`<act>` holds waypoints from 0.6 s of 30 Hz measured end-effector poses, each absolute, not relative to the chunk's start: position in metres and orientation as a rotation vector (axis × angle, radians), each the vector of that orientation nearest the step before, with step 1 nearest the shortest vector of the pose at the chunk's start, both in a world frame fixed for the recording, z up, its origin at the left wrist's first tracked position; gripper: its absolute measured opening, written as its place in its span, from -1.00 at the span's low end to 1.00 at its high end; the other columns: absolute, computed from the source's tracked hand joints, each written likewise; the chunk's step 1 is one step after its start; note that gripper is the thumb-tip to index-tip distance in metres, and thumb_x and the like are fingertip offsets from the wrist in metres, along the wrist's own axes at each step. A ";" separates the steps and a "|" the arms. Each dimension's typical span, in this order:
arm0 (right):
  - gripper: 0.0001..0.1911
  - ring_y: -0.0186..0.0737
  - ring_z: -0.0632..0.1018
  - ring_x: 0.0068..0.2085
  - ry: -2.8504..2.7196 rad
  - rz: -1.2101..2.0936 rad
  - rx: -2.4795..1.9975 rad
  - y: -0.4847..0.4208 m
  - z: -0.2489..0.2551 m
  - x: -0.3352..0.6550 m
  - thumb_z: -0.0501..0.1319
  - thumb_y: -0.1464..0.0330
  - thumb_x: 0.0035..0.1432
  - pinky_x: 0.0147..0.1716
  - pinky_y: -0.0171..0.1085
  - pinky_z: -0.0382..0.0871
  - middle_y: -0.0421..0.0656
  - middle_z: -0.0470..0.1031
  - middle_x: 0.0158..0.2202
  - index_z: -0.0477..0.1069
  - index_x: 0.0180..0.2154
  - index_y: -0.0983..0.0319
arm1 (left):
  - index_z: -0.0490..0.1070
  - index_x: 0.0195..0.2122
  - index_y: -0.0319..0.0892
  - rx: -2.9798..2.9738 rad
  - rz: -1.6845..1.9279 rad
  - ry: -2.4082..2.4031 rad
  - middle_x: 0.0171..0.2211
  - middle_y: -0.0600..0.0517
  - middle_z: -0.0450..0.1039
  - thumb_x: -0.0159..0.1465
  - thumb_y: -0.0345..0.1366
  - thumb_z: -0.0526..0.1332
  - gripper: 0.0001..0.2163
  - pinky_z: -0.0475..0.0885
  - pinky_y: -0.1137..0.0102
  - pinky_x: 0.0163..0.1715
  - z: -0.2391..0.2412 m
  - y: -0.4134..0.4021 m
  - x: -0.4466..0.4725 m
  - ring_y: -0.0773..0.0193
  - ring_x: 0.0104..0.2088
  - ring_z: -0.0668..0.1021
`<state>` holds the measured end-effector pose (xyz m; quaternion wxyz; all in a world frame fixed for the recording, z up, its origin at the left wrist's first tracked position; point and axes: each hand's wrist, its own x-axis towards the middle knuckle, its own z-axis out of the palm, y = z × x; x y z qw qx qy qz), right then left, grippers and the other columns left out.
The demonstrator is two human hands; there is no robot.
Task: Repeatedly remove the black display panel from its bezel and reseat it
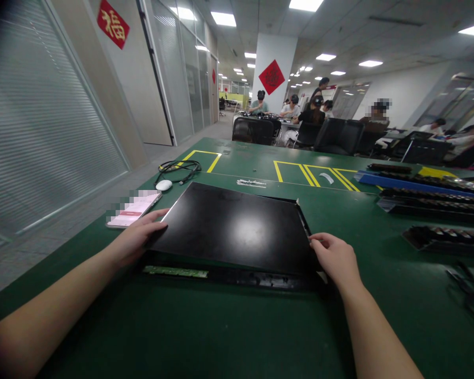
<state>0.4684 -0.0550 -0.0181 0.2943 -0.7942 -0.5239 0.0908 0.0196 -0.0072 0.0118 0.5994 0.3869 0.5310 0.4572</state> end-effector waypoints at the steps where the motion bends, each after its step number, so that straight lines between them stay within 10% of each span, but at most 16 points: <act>1: -0.67 -0.07 0.61 -0.32 -1.362 0.282 -2.106 -0.055 -0.018 0.468 0.15 0.17 0.04 -0.39 -0.21 0.39 -0.10 0.64 -0.37 0.62 -0.28 0.16 | 0.30 0.24 -0.21 0.897 1.064 1.229 -0.32 -0.09 0.68 0.20 -0.53 0.21 -0.46 0.56 0.39 -0.47 0.013 -0.008 0.020 0.12 -0.41 0.69; 18: -0.49 -0.15 0.55 -0.34 -1.184 0.527 -2.128 -0.037 -0.046 0.477 0.12 0.16 0.07 -0.41 -0.22 0.39 -0.08 0.59 -0.21 0.52 0.02 0.16 | 0.26 0.29 -0.24 0.869 1.046 1.239 -0.33 -0.11 0.69 0.25 -0.57 0.17 -0.45 0.58 0.41 -0.48 0.020 -0.012 0.027 0.14 -0.43 0.70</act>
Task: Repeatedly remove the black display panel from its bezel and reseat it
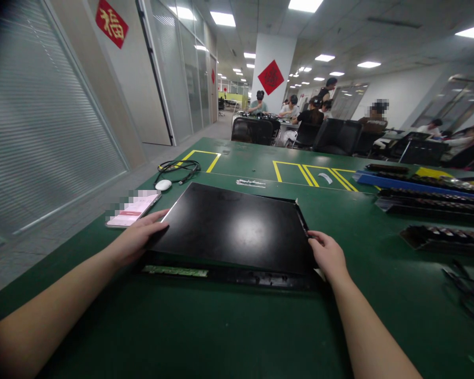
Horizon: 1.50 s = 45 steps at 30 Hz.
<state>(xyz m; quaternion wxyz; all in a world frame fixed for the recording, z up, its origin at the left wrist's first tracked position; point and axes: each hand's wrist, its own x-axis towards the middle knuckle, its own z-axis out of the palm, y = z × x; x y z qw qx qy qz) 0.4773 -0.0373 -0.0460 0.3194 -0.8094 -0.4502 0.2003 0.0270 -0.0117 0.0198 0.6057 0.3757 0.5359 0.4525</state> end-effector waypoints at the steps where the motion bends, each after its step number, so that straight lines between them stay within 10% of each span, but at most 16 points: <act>1: -0.50 -0.16 0.55 -0.36 -1.183 0.537 -2.133 -0.037 -0.047 0.478 0.12 0.17 0.08 -0.42 -0.23 0.38 -0.09 0.59 -0.22 0.51 0.03 0.15 | 0.27 0.28 -0.24 0.868 1.047 1.241 -0.33 -0.11 0.69 0.25 -0.57 0.17 -0.46 0.58 0.41 -0.48 0.020 -0.012 0.028 0.14 -0.43 0.70; 45: -0.51 -0.16 0.56 -0.26 -1.486 0.428 -2.156 -0.033 -0.045 0.487 0.10 0.41 0.05 -0.32 -0.26 0.42 -0.01 0.55 -0.11 0.54 0.01 0.24 | 0.25 0.30 -0.26 0.883 1.059 1.207 -0.30 -0.14 0.69 0.23 -0.57 0.21 -0.42 0.58 0.40 -0.43 0.018 -0.012 0.027 0.12 -0.39 0.71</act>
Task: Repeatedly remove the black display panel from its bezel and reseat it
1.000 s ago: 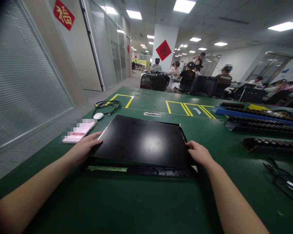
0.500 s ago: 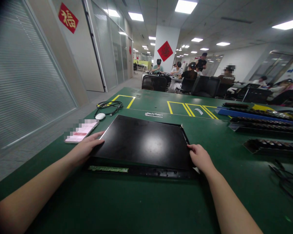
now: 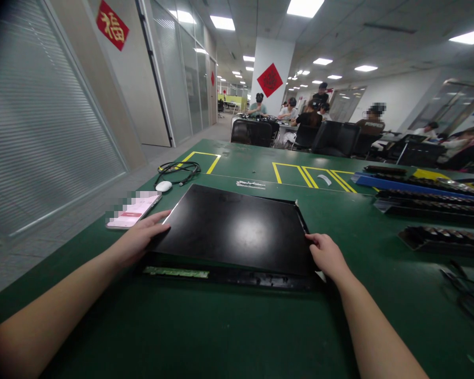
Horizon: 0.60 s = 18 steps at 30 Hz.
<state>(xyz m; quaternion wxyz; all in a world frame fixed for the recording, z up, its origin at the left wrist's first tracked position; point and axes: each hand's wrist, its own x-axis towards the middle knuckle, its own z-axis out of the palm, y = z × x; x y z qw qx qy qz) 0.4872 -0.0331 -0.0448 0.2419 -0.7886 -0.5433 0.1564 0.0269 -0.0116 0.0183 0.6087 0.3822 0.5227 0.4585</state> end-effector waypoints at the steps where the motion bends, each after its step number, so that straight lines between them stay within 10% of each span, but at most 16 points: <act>1: -0.52 -0.16 0.56 -0.27 -1.474 0.432 -2.153 -0.033 -0.045 0.488 0.10 0.42 0.04 -0.32 -0.26 0.42 -0.02 0.56 -0.14 0.55 0.00 0.24 | 0.25 0.30 -0.26 0.888 1.057 1.208 -0.31 -0.14 0.69 0.23 -0.57 0.20 -0.43 0.58 0.40 -0.43 0.018 -0.012 0.027 0.12 -0.40 0.71; 18: -0.54 -0.15 0.57 -0.24 -1.316 0.577 -2.102 -0.032 -0.054 0.495 0.14 0.39 0.04 -0.31 -0.26 0.41 -0.03 0.59 -0.15 0.55 0.00 0.22 | 0.32 0.14 -0.19 0.915 1.031 1.278 -0.42 -0.01 0.65 0.22 -0.56 0.18 -0.55 0.57 0.38 -0.49 0.016 -0.010 0.026 0.15 -0.46 0.69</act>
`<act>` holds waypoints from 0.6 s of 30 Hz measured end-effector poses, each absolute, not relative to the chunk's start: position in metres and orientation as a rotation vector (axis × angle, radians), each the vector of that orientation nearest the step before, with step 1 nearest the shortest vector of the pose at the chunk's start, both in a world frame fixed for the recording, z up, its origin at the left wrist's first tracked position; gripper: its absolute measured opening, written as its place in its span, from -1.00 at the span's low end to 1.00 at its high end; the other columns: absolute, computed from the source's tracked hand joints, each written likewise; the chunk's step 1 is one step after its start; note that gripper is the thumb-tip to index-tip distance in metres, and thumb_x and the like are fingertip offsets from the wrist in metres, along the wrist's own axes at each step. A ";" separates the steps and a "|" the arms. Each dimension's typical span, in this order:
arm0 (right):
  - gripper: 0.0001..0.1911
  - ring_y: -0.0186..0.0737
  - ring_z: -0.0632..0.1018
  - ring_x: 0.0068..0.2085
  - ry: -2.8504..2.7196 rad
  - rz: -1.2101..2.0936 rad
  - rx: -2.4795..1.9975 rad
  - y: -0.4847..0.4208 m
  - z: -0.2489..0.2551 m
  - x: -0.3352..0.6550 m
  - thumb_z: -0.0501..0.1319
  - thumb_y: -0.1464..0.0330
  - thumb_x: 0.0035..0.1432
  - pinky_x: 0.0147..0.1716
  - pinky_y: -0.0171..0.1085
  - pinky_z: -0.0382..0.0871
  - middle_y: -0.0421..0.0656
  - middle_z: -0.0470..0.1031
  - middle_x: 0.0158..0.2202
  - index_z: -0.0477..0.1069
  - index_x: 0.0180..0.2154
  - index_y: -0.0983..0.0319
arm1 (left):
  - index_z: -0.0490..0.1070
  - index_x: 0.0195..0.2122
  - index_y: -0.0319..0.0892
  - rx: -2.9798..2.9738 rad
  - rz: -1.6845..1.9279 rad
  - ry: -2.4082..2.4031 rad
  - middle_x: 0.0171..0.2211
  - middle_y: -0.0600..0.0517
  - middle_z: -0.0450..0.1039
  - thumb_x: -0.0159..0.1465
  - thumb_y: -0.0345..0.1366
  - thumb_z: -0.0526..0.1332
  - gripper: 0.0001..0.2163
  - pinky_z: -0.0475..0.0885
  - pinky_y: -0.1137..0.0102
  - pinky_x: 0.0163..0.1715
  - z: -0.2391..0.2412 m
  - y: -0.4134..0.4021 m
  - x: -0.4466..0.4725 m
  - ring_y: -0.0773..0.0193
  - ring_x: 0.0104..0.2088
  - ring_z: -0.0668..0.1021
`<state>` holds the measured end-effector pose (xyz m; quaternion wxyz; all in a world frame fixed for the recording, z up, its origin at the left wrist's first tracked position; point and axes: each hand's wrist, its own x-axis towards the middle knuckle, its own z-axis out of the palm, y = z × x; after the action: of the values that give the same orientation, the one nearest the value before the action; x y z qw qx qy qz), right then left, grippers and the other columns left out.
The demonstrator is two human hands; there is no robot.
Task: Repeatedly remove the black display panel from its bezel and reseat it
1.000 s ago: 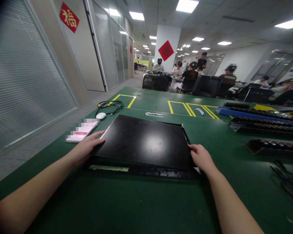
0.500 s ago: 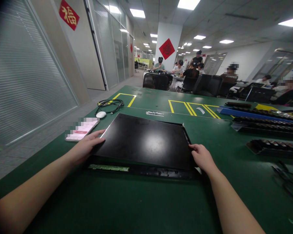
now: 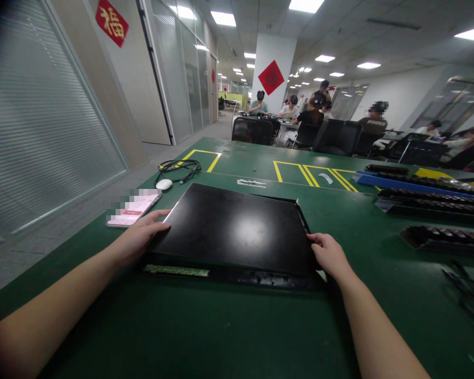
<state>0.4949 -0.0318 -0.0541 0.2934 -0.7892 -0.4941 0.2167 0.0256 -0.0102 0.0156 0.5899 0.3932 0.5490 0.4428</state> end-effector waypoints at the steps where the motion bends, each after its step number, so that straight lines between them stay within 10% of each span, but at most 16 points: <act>1: -0.54 -0.15 0.57 -0.24 -1.312 0.580 -2.099 -0.032 -0.055 0.495 0.14 0.40 0.03 -0.31 -0.26 0.41 -0.03 0.59 -0.17 0.55 -0.01 0.22 | 0.32 0.14 -0.18 0.916 1.029 1.280 -0.44 0.00 0.65 0.22 -0.56 0.18 -0.56 0.57 0.38 -0.50 0.015 -0.010 0.025 0.15 -0.48 0.68; 18: -0.54 -0.16 0.57 -0.25 -1.328 0.573 -2.078 -0.032 -0.057 0.497 0.13 0.39 0.04 -0.31 -0.26 0.41 -0.03 0.59 -0.15 0.53 0.00 0.23 | 0.32 0.04 -0.11 0.902 1.014 1.296 -0.48 0.06 0.61 0.20 -0.54 0.19 -0.61 0.54 0.39 -0.56 0.016 -0.010 0.025 0.17 -0.52 0.66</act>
<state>0.4969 -0.0318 -0.0566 0.3001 -0.7830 -0.5002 0.2159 0.0250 -0.0097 0.0160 0.5911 0.3878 0.5570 0.4357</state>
